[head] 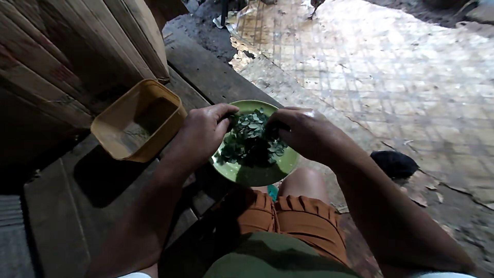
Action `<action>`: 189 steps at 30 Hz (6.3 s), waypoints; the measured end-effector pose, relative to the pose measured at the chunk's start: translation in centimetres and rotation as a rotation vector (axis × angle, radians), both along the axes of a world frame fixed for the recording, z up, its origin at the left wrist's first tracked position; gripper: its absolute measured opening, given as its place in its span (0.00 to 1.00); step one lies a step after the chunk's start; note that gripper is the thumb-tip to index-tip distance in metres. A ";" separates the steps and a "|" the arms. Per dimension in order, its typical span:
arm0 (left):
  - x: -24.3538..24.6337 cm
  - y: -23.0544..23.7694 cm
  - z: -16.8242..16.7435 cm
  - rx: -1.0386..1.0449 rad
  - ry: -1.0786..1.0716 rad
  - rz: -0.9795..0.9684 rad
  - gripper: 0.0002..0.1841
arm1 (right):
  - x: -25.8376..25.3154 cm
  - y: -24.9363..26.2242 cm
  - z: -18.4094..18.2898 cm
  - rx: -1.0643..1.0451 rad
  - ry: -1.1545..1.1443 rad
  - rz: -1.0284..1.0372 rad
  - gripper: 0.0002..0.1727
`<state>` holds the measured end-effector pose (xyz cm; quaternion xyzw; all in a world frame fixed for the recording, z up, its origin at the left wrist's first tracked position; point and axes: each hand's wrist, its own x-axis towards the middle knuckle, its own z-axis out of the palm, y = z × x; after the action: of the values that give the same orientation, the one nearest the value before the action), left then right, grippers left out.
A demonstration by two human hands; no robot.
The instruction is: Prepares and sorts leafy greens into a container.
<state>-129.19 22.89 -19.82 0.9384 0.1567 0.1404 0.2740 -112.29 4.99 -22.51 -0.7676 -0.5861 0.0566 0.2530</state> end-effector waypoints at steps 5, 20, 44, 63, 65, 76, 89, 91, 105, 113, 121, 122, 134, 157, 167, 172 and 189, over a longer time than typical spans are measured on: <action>-0.1 -0.1 0.0 0.022 -0.012 -0.021 0.15 | -0.1 0.0 0.7 0.059 0.014 0.055 0.11; 0.2 0.0 -0.8 0.006 -0.037 -0.080 0.15 | -1.0 -0.3 2.5 0.008 0.183 -0.037 0.15; 0.6 0.1 -2.5 0.143 0.048 -0.241 0.10 | 0.0 -3.0 -3.4 0.156 0.064 -0.132 0.10; 1.5 -1.7 -4.0 0.088 -0.135 -0.240 0.14 | -1.0 -2.2 -4.1 0.249 0.236 -0.105 0.07; 1.7 -1.9 -4.6 0.104 -0.156 -0.249 0.13 | -1.1 -2.2 -4.1 0.246 0.268 -0.078 0.06; 1.7 -2.2 -5.0 0.040 -0.201 -0.229 0.06 | -1.3 -1.5 -4.3 0.294 0.310 -0.020 0.11; -2.4 5.1 1.4 0.360 -0.048 0.213 0.17 | -0.2 -0.2 -3.2 0.033 0.185 0.014 0.28; -3.4 6.1 2.0 0.406 0.008 0.315 0.19 | -0.6 0.7 -2.9 -0.008 0.164 0.054 0.37; -0.5 2.4 -1.8 0.249 0.257 -0.188 0.13 | 0.5 -1.4 -2.9 0.115 0.135 -0.068 0.18; -0.1 2.5 -2.3 0.276 0.091 -0.128 0.08 | 0.4 -2.4 -3.8 0.221 0.141 -0.141 0.14; -0.6 1.7 -0.7 -0.180 -0.096 -0.133 0.07 | -1.5 -0.4 -3.1 0.380 0.313 -0.040 0.13; -0.5 1.6 -0.8 -0.232 -0.100 -0.154 0.07 | -1.7 -0.1 -2.8 0.386 0.350 -0.038 0.14; 0.4 -0.3 -0.9 -0.635 -0.100 -0.183 0.22 | -1.6 0.8 -2.9 0.397 0.500 -0.026 0.10; 1.5 -2.1 -4.1 -0.042 -0.294 -0.155 0.05 | -1.1 0.3 -4.1 0.378 0.495 -0.058 0.08; 0.3 0.9 -1.5 0.194 -0.249 0.037 0.09 | -0.3 0.2 -3.8 0.261 0.237 -0.091 0.09; -2.6 5.3 1.8 0.357 -0.082 0.349 0.14 | -0.1 -0.2 -3.8 0.102 0.041 -0.075 0.17; -1.3 4.4 -0.3 0.115 -0.150 0.025 0.16 | -3.5 2.7 -3.6 0.280 -0.061 -0.051 0.07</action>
<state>-130.51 27.30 -20.09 0.9373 0.1394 0.2227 0.2291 -115.80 7.67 -26.09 -0.7408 -0.5761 -0.0554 0.3411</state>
